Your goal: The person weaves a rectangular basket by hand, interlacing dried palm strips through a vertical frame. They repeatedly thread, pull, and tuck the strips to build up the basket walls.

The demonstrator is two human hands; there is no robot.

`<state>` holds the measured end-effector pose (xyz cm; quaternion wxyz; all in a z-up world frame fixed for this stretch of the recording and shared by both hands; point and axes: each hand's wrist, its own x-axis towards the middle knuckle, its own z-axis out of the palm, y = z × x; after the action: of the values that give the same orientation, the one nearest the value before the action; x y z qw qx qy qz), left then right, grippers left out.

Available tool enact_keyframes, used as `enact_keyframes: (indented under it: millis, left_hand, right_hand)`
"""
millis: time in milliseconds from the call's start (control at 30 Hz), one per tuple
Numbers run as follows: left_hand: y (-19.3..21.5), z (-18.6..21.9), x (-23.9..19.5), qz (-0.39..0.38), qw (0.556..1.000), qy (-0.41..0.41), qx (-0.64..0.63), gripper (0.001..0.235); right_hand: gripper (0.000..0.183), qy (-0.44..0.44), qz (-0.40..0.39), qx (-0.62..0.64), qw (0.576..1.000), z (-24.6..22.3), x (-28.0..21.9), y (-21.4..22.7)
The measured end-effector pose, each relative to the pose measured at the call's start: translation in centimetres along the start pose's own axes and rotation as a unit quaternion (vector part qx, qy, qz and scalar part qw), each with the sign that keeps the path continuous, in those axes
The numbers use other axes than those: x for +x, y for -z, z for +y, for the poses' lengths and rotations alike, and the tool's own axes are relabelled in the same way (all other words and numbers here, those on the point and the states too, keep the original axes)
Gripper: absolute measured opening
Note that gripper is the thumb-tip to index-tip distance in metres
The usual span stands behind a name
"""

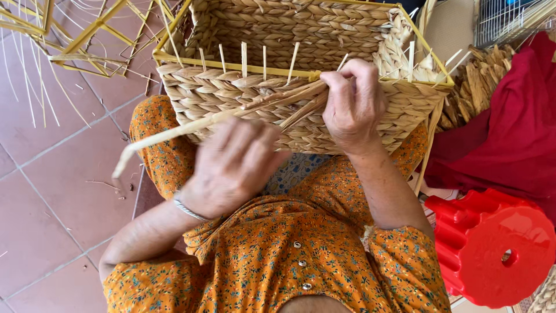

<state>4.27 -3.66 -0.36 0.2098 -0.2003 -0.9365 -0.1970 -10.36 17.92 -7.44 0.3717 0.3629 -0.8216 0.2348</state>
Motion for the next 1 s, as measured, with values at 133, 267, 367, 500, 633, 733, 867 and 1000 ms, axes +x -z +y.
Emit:
enact_keyframes:
  millis: [133,267,367,500,633,733,867,1000]
  left_hand:
    - [-4.5,0.8,-0.4,0.012,0.998,0.044,0.036,0.074]
    - [-4.7,0.3,-2.3,-0.113,0.987,0.101,-0.045,0.067]
    - [-1.0,1.1,-2.7,-0.087,0.995,0.043,0.009,0.056]
    - [5.1,1.7,0.4,-0.094,0.989,0.006,0.116,0.033]
    - [8.6,0.2,4.0,-0.083,0.974,-0.031,0.210,0.030]
    - [7.6,-1.5,5.6,-0.033,0.942,-0.072,0.325,0.030]
    - [5.5,-3.0,7.0,-0.004,0.961,-0.109,0.254,0.024]
    - [1.6,-3.9,8.8,0.091,0.977,-0.194,0.017,0.030]
  right_hand:
    - [0.009,0.008,-0.026,0.061,0.998,0.8,-0.3,-0.2]
    - [0.019,-0.011,-0.088,0.155,0.984,1.3,0.1,2.2]
    - [0.027,-0.012,-0.164,0.172,0.971,1.0,1.0,4.4]
    - [0.030,0.002,-0.155,0.141,0.978,-0.5,1.3,5.1]
    - [0.026,-0.017,-0.121,0.119,0.985,-1.2,1.2,3.9]
    - [0.023,0.000,-0.118,0.109,0.987,-1.0,0.5,3.6]
    - [0.021,0.004,-0.104,0.105,0.989,-0.9,-0.6,3.9]
    - [0.018,0.016,-0.085,0.104,0.991,-0.9,-0.9,3.7]
